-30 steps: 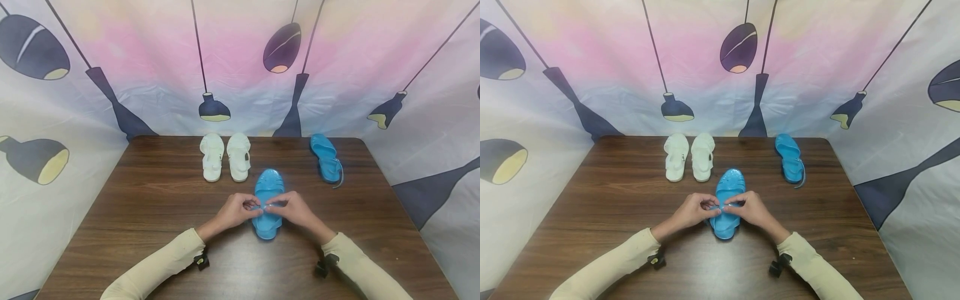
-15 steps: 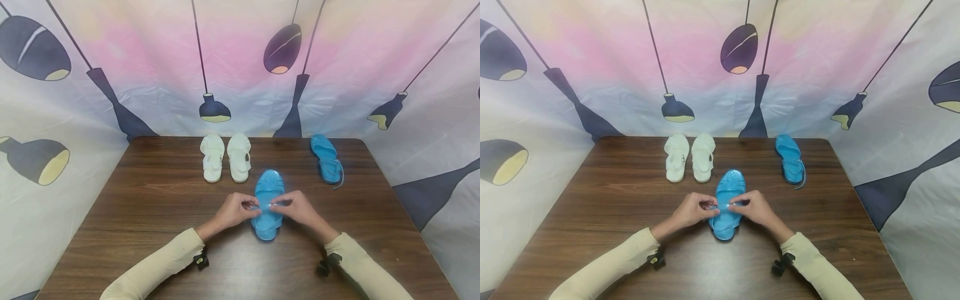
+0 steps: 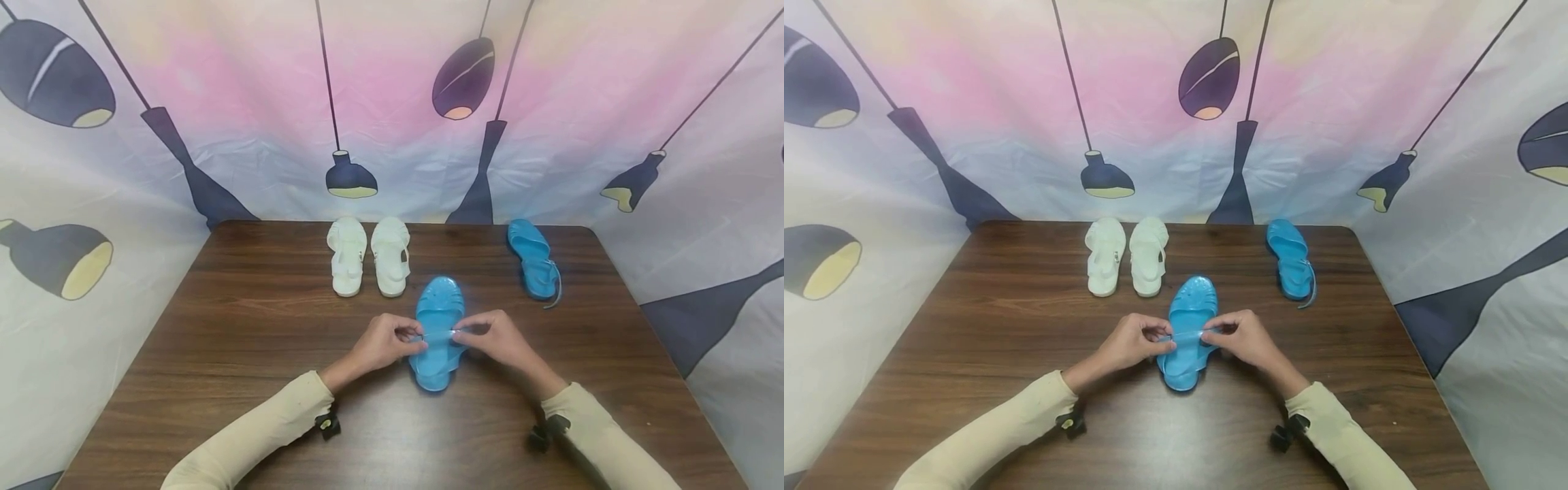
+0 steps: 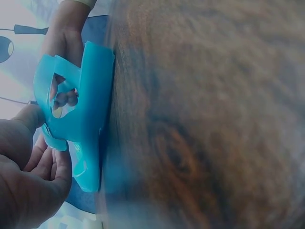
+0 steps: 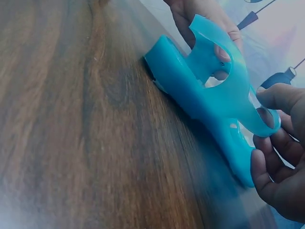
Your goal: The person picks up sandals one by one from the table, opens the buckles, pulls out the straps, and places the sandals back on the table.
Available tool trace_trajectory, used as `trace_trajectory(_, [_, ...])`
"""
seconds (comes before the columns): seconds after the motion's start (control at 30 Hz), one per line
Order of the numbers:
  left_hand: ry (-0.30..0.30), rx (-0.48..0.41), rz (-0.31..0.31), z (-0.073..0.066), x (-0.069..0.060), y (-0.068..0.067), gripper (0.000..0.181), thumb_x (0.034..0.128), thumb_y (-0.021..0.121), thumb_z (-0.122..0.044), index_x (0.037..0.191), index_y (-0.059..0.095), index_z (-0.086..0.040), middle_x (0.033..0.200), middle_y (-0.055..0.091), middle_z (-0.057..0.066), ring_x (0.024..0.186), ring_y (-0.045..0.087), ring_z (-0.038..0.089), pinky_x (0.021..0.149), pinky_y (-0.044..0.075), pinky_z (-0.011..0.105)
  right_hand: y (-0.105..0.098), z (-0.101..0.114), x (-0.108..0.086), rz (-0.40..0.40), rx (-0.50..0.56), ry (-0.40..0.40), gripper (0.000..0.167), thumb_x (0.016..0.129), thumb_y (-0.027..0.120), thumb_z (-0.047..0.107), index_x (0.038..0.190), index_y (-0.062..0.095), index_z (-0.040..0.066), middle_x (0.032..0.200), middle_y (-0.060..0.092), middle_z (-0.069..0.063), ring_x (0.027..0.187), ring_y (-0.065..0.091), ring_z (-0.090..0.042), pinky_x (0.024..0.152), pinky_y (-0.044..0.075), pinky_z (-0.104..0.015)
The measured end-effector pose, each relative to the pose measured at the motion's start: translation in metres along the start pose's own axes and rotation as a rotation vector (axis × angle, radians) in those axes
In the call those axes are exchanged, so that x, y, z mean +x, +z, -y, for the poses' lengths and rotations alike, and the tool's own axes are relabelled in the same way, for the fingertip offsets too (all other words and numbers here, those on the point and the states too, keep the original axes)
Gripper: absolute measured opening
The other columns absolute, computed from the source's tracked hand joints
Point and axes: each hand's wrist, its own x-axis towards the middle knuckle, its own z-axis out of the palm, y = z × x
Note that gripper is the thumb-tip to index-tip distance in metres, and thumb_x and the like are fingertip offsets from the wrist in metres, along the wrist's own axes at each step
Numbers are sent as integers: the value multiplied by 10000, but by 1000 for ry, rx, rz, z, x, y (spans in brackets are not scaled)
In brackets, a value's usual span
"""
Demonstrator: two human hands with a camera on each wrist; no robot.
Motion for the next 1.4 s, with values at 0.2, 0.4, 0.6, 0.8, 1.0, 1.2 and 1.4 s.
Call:
trace_trajectory(0.2, [1, 7, 9, -2, 2, 0, 155, 863, 836, -171, 978, 780, -84, 875, 742, -31, 810, 663, 55, 749, 569, 225, 0, 7, 8, 25, 10, -24, 285, 954, 737, 361, 1131, 776, 141, 1045, 760, 19, 973, 674, -184, 833, 572, -346])
trace_trajectory(0.4, [8, 12, 10, -3, 3, 0, 149, 863, 835, -172, 979, 784, -93, 880, 747, -30, 813, 667, 48, 755, 569, 224, 5, 20, 19, 110, -19, -62, 285, 958, 728, 374, 1135, 777, 156, 1101, 758, 15, 1011, 683, -174, 829, 585, -336])
trace_trajectory(0.6, [13, 10, 9, -2, 3, 0, 128, 868, 833, -181, 972, 783, -125, 895, 754, -42, 829, 675, 46, 766, 572, 224, 14, 23, 21, 152, -51, -94, 216, 933, 763, 364, 1060, 802, 194, 1021, 774, 63, 969, 698, -113, 822, 580, -273])
trace_trajectory(0.8, [6, 15, 1, -2, 2, 0, 139, 871, 835, -207, 978, 791, -129, 914, 764, -45, 841, 683, 47, 769, 572, 224, 19, 22, 13, 104, -40, -61, 181, 899, 798, 343, 1004, 813, 196, 981, 780, 64, 951, 707, -117, 791, 585, -276])
trace_trajectory(1.0, [9, 28, 2, -3, 2, 0, 133, 869, 837, -216, 970, 791, -141, 922, 767, -50, 854, 689, 45, 775, 572, 227, 21, 20, 8, 85, -16, -30, 198, 892, 802, 353, 1001, 815, 188, 985, 783, 49, 965, 708, -135, 794, 585, -287])
trace_trajectory(1.2, [8, 20, 3, -3, 2, 1, 124, 868, 834, -192, 966, 793, -128, 934, 774, -26, 870, 700, 62, 779, 574, 226, 23, 15, 10, 97, 22, -13, 191, 890, 806, 330, 992, 817, 168, 975, 785, 24, 914, 706, -155, 758, 590, -289])
trace_trajectory(1.4, [6, 5, -8, 0, 0, 1, 130, 868, 830, -183, 969, 795, -110, 933, 775, -23, 864, 701, 70, 770, 575, 226, 24, 9, 12, 101, 20, 9, 196, 894, 799, 330, 992, 815, 161, 958, 781, 26, 886, 694, -168, 749, 584, -305])
